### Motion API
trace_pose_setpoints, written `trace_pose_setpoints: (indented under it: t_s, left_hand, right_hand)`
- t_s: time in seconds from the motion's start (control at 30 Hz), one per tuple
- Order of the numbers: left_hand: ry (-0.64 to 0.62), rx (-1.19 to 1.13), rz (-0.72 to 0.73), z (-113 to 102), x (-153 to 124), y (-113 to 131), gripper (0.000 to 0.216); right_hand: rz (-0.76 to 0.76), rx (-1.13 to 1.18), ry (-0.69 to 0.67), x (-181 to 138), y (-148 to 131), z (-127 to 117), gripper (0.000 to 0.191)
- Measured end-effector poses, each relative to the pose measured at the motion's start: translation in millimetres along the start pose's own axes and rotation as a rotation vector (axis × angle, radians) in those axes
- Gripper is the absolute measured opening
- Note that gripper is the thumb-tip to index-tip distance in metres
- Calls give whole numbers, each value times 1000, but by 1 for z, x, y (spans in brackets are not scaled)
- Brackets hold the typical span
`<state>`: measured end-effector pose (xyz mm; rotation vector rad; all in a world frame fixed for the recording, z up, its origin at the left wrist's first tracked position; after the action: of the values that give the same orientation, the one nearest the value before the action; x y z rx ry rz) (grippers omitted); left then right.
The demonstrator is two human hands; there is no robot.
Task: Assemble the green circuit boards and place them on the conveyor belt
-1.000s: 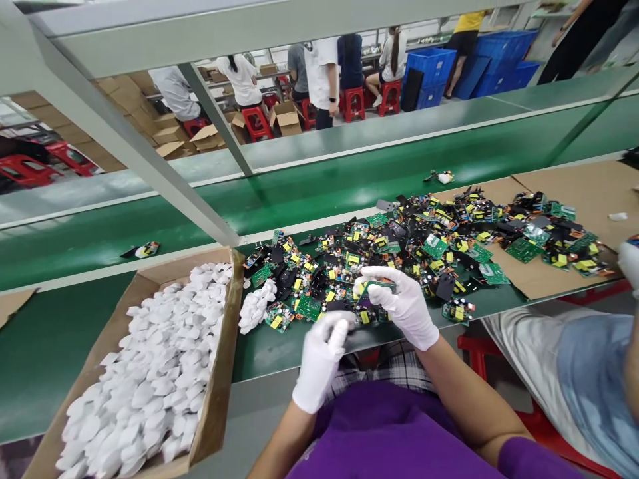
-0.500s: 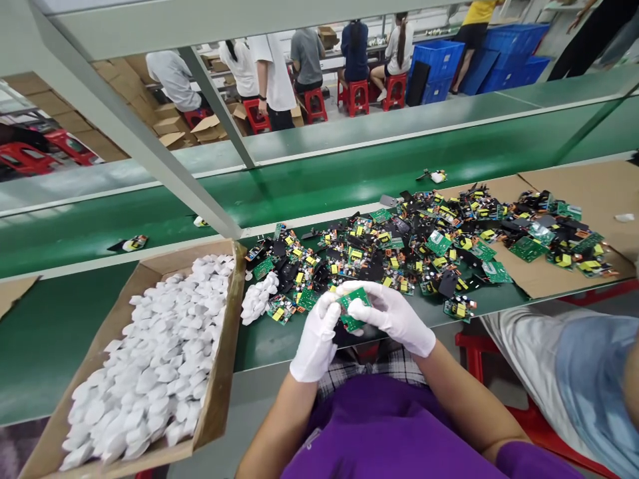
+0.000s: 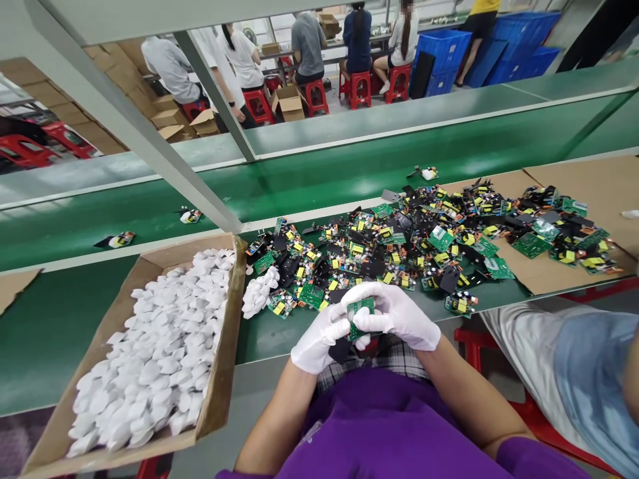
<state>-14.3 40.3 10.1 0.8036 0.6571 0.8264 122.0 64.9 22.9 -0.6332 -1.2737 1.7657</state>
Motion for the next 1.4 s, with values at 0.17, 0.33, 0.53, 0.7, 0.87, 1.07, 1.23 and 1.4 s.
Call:
trace_pose_setpoints:
  t_s: [0.17,0.33,0.53,0.7,0.87,1.07,1.23,1.4]
  left_hand:
    - [24,61,44,-1,-2,1,51]
    - [56,133,54,6,-2,7,54]
    - [132,151,53,9,-2,9,52]
    - [209,-61,98,-2,-5,5,42]
    - [259,-47,157,-10,-5,4,24]
    - [254,-79,142,-13,-4,-7,23]
    - [287,44,131,-13,-6,-3,31]
    - [264,107,175,-8,-6,5,27]
  right_hand:
    - [-75,45,107,1,1,3,24]
    - [-52,-3,82,3,1,5,30]
    - [-155,-151,173,1,-2,3,30]
    - [-334,-448,43,-4,-12,0,57]
    - [-619,-835,44,-5,-9,-1,65]
    - [-737,-912,110,-8,-7,-4,55]
    - [-676,-837,-13,-3,-15,0,67]
    - [-825,-833,-14,-2,-16,1,55]
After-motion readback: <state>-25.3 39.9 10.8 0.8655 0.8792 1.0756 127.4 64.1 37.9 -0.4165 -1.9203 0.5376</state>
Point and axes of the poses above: each hand's wrist, its own x-axis towards the middle knuckle, its own z-axis out of the palm, y = z × x, the point moved 3 cm from there along x, towards the middle knuckle, and after that the axes turned 1 degree about -z, right-handed, at the moved point
